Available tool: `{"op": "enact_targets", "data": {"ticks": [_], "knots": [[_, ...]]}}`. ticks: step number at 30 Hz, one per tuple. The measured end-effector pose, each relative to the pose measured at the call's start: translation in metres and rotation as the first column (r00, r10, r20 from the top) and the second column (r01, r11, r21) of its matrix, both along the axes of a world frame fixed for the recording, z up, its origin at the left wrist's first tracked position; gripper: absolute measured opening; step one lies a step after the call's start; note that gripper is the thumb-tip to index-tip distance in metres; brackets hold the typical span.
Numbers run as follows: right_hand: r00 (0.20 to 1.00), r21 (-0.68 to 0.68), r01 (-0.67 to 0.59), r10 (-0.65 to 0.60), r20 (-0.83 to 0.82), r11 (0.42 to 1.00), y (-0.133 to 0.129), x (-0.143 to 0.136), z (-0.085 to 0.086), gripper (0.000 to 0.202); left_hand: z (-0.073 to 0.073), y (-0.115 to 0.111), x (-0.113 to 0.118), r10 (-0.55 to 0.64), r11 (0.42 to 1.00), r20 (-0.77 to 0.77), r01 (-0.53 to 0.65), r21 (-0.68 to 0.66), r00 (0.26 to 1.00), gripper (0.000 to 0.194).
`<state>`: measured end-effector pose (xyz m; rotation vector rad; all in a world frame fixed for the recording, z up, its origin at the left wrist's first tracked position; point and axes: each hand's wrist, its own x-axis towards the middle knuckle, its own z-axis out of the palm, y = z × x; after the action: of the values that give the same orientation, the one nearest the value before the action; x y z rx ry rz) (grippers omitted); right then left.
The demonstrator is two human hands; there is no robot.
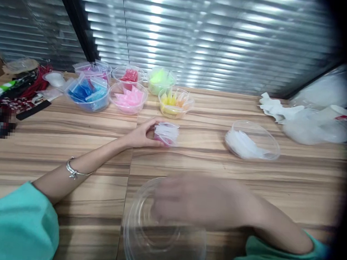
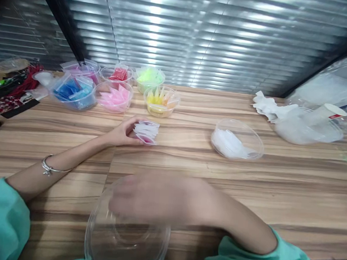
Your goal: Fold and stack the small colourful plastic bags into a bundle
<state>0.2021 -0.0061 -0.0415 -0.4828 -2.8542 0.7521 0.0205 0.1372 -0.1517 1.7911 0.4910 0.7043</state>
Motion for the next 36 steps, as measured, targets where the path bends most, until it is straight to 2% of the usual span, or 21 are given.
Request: {"op": "enact_targets", "data": {"ticks": [1, 3, 4, 5, 7, 11, 16, 20, 26, 29, 33, 36], "knots": [[0.999, -0.030, 0.012, -0.014, -0.048, 0.999, 0.012, 0.007, 0.003, 0.017, 0.000, 0.000, 0.000, 0.000, 1.000, -0.008, 0.000, 0.001, 1.000, 0.070], [0.948, -0.115, 0.295, -0.306, -0.089, 0.949, 0.036, 0.019, 0.004, 0.014, -0.001, 0.000, 0.000, 0.005, 1.000, -0.023, -0.005, 0.006, 1.000, 0.071], [0.910, -0.113, 0.382, -0.394, -0.129, 0.917, 0.045, 0.024, 0.001, 0.011, -0.001, 0.001, 0.000, 0.009, 1.000, -0.030, -0.008, 0.011, 1.000, 0.070], [0.879, -0.132, 0.441, -0.457, -0.137, 0.888, 0.053, 0.027, -0.003, 0.010, -0.001, 0.001, 0.000, 0.012, 1.000, -0.036, -0.011, 0.018, 0.999, 0.070], [0.848, -0.135, 0.489, -0.506, -0.158, 0.862, 0.063, 0.031, -0.014, 0.010, -0.001, 0.001, 0.000, 0.015, 0.999, -0.048, -0.013, 0.033, 0.999, 0.068], [0.833, -0.039, 0.517, -0.512, -0.210, 0.855, 0.067, 0.030, -0.029, 0.008, -0.001, 0.001, 0.000, 0.022, 0.999, -0.061, -0.019, 0.049, 0.998, 0.069], [0.813, 0.067, 0.562, -0.535, -0.230, 0.825, 0.067, 0.029, -0.033, 0.008, -0.003, 0.002, -0.001, 0.027, 0.998, -0.062, -0.024, 0.050, 0.998, 0.071], [0.823, 0.113, 0.555, -0.524, -0.221, 0.824, 0.069, 0.030, -0.035, 0.009, -0.004, 0.002, -0.001, 0.022, 0.999, -0.059, -0.020, 0.046, 0.998, 0.069], [0.848, 0.160, 0.524, -0.495, -0.193, 0.836, 0.067, 0.033, -0.030, 0.020, -0.002, 0.001, -0.001, 0.017, 0.999, -0.055, -0.014, 0.042, 0.998, 0.068], [0.850, 0.166, 0.524, -0.499, -0.169, 0.835, 0.063, 0.034, -0.024, 0.017, -0.002, 0.001, 0.000, 0.013, 0.999, -0.050, -0.011, 0.036, 0.999, 0.068], [0.814, 0.248, 0.579, -0.569, -0.121, 0.776, 0.061, 0.033, -0.024, 0.025, -0.002, 0.001, 0.000, 0.001, 1.000, -0.035, 0.000, 0.019, 0.999, 0.067], [0.824, 0.378, 0.543, -0.562, -0.070, 0.750, 0.063, 0.032, -0.032, 0.025, -0.002, 0.001, 0.001, -0.016, 1.000, -0.022, 0.016, 0.001, 1.000, 0.071]]}}
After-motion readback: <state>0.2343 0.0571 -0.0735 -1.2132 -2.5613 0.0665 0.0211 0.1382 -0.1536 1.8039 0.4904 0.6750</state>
